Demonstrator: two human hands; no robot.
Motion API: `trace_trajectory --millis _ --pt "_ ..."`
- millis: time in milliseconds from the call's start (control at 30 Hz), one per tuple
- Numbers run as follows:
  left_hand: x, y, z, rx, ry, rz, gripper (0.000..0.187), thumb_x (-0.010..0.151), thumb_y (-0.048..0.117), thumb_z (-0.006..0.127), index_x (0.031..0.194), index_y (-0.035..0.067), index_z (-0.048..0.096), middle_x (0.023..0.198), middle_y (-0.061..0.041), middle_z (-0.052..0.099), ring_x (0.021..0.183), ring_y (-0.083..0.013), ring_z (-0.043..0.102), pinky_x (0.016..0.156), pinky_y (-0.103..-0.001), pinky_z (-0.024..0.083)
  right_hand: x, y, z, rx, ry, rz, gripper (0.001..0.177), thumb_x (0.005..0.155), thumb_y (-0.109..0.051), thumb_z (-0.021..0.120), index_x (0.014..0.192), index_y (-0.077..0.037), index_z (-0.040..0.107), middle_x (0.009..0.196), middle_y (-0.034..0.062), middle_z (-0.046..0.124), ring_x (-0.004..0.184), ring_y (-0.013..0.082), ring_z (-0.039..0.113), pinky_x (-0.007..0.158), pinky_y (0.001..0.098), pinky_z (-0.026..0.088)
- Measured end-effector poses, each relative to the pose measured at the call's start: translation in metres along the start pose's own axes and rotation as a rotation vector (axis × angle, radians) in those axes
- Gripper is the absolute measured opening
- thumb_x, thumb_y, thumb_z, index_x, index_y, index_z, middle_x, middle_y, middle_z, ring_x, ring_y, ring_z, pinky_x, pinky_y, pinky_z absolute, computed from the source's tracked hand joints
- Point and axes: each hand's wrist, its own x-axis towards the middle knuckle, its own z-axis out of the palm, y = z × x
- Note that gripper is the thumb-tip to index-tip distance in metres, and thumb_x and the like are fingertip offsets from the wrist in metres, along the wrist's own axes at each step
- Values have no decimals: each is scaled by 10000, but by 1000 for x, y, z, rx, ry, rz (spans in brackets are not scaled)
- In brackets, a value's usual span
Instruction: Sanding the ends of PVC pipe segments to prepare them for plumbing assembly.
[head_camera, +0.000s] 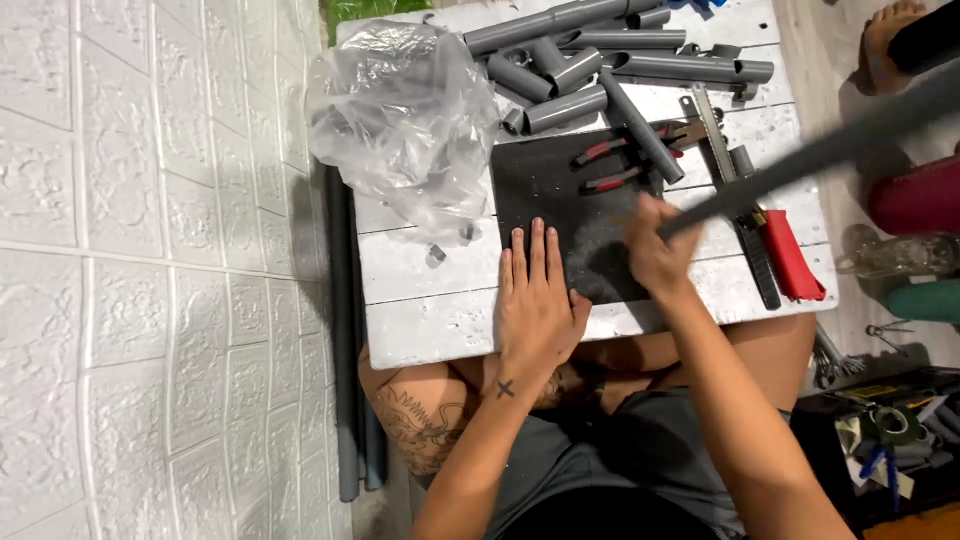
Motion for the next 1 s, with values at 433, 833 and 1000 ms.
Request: trace_trajectory --millis 433,833,1000 --pt "0 2 -5 0 -24 17 826 801 262 471 1566 -17 334 1680 -220 224 1560 -410 169 1273 -515 69 3 -28 19 -40 50 155 641 1097 -147 529 458 -144 471 402 13 423 355 117 404 426 259 328" --pt "0 3 -2 40 86 57 858 749 259 501 1541 -37 357 1652 -238 281 1530 -419 217 1257 -510 82 22 -21 18 -105 1 106 600 1075 -204 522 478 -149 515 387 3 445 358 117 370 431 260 306" --pt "-8 10 -32 -26 67 135 803 789 223 590 1471 -148 382 1599 -326 297 1495 -470 252 1230 -515 158 1 -23 -15 209 -132 241 223 999 -51 546 788 -102 493 603 -25 474 512 70 397 481 210 362"
